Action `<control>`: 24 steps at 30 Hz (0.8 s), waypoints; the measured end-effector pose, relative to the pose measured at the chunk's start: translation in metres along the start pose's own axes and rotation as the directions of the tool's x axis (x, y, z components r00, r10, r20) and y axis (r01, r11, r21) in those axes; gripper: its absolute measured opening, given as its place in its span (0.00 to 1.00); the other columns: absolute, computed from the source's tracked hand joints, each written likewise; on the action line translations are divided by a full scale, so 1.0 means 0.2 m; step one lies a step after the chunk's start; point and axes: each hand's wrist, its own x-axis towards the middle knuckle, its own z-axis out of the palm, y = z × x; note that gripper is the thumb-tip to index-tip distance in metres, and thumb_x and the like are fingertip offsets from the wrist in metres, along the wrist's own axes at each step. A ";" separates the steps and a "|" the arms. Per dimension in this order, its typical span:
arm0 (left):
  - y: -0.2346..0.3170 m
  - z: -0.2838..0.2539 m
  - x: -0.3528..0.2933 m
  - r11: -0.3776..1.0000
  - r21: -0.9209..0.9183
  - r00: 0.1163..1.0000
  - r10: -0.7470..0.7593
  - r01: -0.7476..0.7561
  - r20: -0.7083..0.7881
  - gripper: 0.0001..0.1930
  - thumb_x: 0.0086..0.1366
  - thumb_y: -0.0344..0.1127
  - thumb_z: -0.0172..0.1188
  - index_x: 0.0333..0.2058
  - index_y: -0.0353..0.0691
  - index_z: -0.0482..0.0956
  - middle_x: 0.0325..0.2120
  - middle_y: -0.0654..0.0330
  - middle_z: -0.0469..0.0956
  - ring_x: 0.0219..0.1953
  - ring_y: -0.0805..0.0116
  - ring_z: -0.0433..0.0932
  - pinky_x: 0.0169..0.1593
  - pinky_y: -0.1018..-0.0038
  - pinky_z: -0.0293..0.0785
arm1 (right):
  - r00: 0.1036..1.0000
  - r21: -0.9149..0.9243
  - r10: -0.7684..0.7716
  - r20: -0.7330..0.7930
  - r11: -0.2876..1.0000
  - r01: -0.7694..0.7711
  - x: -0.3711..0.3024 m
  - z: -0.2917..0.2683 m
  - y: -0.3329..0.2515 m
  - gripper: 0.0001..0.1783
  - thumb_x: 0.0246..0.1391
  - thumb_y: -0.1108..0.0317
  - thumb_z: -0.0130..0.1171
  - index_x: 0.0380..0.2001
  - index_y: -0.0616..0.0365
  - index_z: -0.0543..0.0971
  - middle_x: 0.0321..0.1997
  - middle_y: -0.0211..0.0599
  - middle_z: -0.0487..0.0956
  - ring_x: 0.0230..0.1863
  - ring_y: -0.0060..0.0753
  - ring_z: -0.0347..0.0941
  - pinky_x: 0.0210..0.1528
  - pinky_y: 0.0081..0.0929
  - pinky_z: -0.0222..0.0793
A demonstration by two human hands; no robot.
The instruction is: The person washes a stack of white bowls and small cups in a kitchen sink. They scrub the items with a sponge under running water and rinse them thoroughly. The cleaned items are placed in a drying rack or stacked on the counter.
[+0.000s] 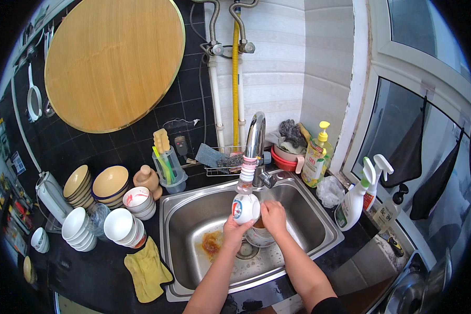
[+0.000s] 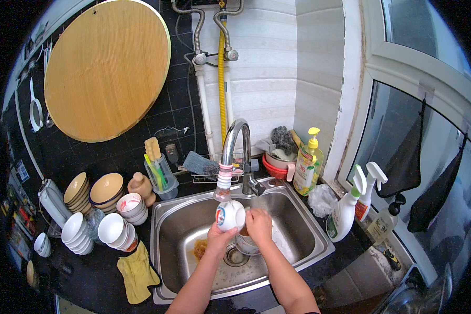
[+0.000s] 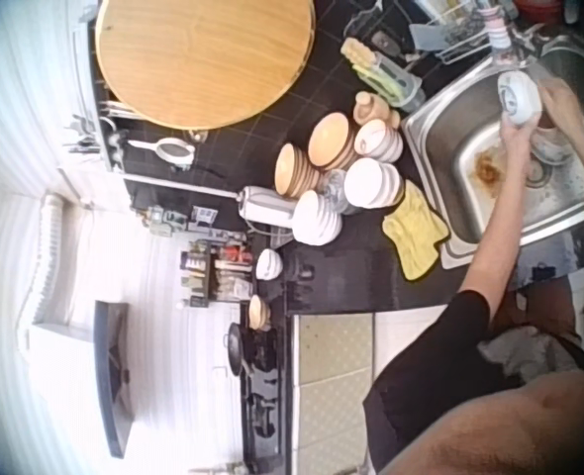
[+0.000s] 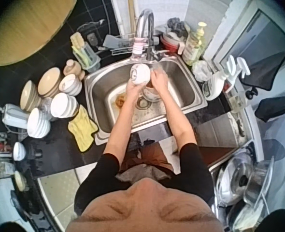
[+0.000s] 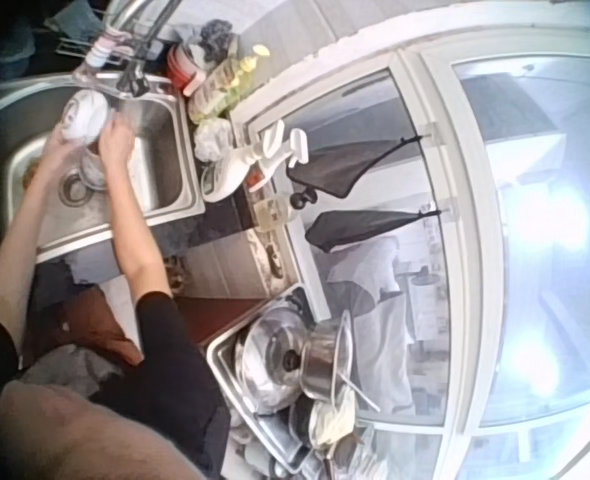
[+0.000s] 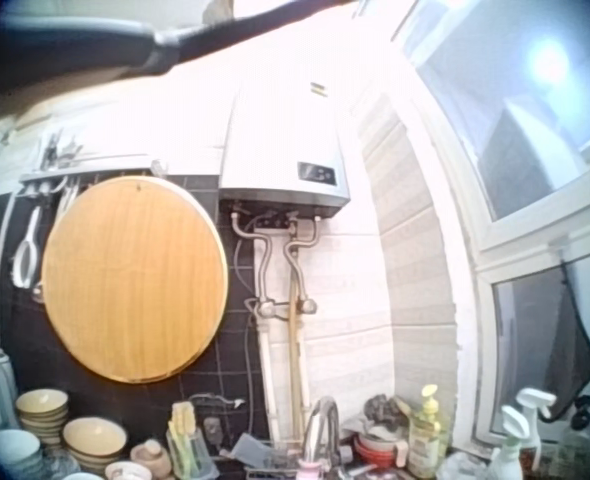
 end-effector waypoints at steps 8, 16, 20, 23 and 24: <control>0.05 -0.01 0.01 0.889 -0.436 0.990 -0.113 0.138 0.084 0.25 0.59 0.27 0.53 0.54 0.40 0.56 0.52 0.54 0.64 0.54 0.55 0.65 0.53 0.51 0.65 | 0.988 0.221 0.035 -0.149 0.975 -0.001 -0.01 0.05 0.00 0.13 0.51 0.65 0.51 0.37 0.62 0.76 0.37 0.45 0.76 0.34 0.41 0.73 0.37 0.32 0.68; 0.00 -0.07 0.03 0.762 -0.626 0.985 -0.160 0.163 0.063 0.23 0.61 0.36 0.52 0.53 0.38 0.59 0.51 0.54 0.66 0.54 0.58 0.65 0.53 0.56 0.68 | 0.767 0.768 0.108 0.632 0.049 -0.639 0.04 0.04 -0.01 0.21 0.56 0.64 0.49 0.50 0.65 0.66 0.47 0.42 0.73 0.46 0.32 0.72 0.47 0.28 0.70; -0.03 -0.11 0.04 0.723 -0.651 0.968 -0.237 0.231 0.080 0.19 0.62 0.38 0.50 0.51 0.40 0.62 0.48 0.54 0.68 0.51 0.59 0.68 0.48 0.61 0.71 | 0.720 0.720 0.008 0.694 -0.052 -0.692 0.07 0.00 0.00 0.22 0.53 0.67 0.53 0.50 0.66 0.66 0.48 0.42 0.72 0.49 0.33 0.70 0.50 0.29 0.68; -0.04 -0.14 0.04 0.674 -0.688 0.960 -0.245 0.269 0.136 0.18 0.63 0.39 0.46 0.50 0.40 0.63 0.48 0.54 0.68 0.49 0.59 0.69 0.45 0.63 0.72 | 0.677 0.677 -0.027 0.735 -0.010 -0.736 0.09 -0.01 -0.02 0.22 0.51 0.69 0.55 0.49 0.66 0.66 0.48 0.41 0.72 0.49 0.32 0.70 0.51 0.29 0.67; -0.04 -0.16 0.04 0.663 -0.698 0.960 -0.233 0.271 0.152 0.18 0.63 0.40 0.45 0.50 0.40 0.63 0.48 0.54 0.68 0.49 0.59 0.69 0.44 0.63 0.72 | 0.659 0.659 -0.034 0.752 0.011 -0.752 0.10 -0.01 -0.04 0.22 0.50 0.70 0.56 0.48 0.66 0.66 0.48 0.41 0.72 0.48 0.32 0.70 0.51 0.28 0.67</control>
